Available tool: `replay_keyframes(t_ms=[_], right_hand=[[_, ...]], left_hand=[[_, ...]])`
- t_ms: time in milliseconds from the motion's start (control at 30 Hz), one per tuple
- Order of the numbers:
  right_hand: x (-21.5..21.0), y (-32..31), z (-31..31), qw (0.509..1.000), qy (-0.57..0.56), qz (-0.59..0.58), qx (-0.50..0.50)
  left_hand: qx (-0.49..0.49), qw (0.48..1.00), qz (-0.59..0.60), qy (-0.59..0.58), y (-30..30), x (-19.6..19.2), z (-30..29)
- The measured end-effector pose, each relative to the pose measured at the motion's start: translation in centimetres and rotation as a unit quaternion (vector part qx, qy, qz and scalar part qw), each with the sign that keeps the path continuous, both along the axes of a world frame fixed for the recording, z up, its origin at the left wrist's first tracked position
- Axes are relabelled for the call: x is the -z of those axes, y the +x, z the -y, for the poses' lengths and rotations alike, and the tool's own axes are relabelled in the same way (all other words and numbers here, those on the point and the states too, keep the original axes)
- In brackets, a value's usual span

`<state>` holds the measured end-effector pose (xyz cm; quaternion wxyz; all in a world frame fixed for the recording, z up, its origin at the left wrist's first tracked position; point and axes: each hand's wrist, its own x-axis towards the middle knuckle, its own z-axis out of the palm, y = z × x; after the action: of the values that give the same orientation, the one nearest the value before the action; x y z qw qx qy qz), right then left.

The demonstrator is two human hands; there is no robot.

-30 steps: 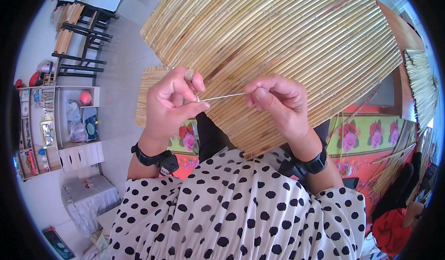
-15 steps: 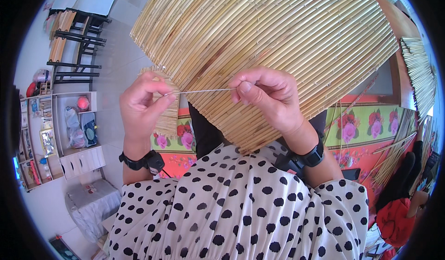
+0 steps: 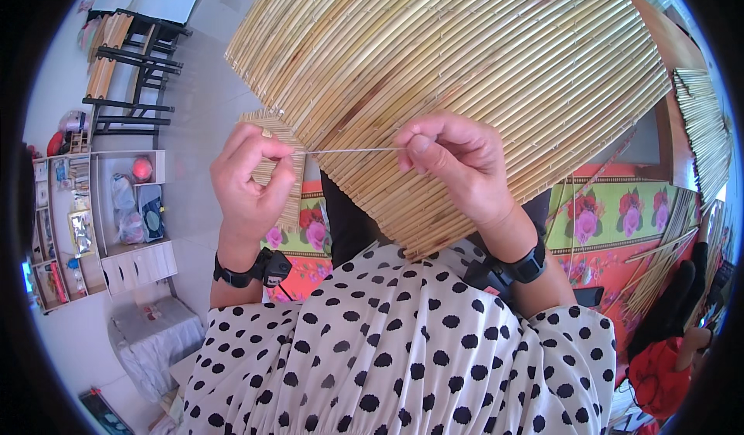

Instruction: The person sits on the floor and weaves a bamboo mat by threading a white string through the reeds. They hold the mat with both hands, pull the string through, and adjust the mat's position to continue the weaving process.

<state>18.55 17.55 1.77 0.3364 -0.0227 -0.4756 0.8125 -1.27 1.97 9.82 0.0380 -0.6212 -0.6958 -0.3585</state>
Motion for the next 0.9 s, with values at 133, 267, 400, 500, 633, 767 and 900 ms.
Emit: replay_keyframes(t_ms=[133,267,400,500,633,767,900], right_hand=[[0.1,0.1,0.1,0.999,0.010,0.027,-0.019],[0.0,0.2,0.1,0.998,0.036,0.047,-0.037],[-0.3,0.4,0.1,0.994,0.060,0.074,-0.054],[-0.4,0.4,0.0,0.990,0.073,0.081,-0.088],[-0.4,0.5,-0.2,0.990,0.019,0.077,-0.115],[-0.1,0.5,-0.6,0.991,-0.046,0.027,-0.119],[-0.2,0.4,-0.6,0.990,-0.043,0.046,-0.123]], left_hand=[[-0.003,0.999,-0.027,0.022,-0.1,0.3,-0.1],[-0.013,0.998,-0.055,0.037,-0.7,1.0,-0.1],[-0.028,0.995,-0.087,0.024,-1.1,1.1,0.4],[-0.036,0.994,-0.099,0.008,-1.5,1.4,0.8],[-0.004,0.998,-0.019,-0.063,-2.5,1.3,0.9],[-0.025,0.998,0.060,-0.014,-1.8,0.0,-0.1],[0.110,0.982,0.150,-0.025,1.7,-0.3,-2.3]])
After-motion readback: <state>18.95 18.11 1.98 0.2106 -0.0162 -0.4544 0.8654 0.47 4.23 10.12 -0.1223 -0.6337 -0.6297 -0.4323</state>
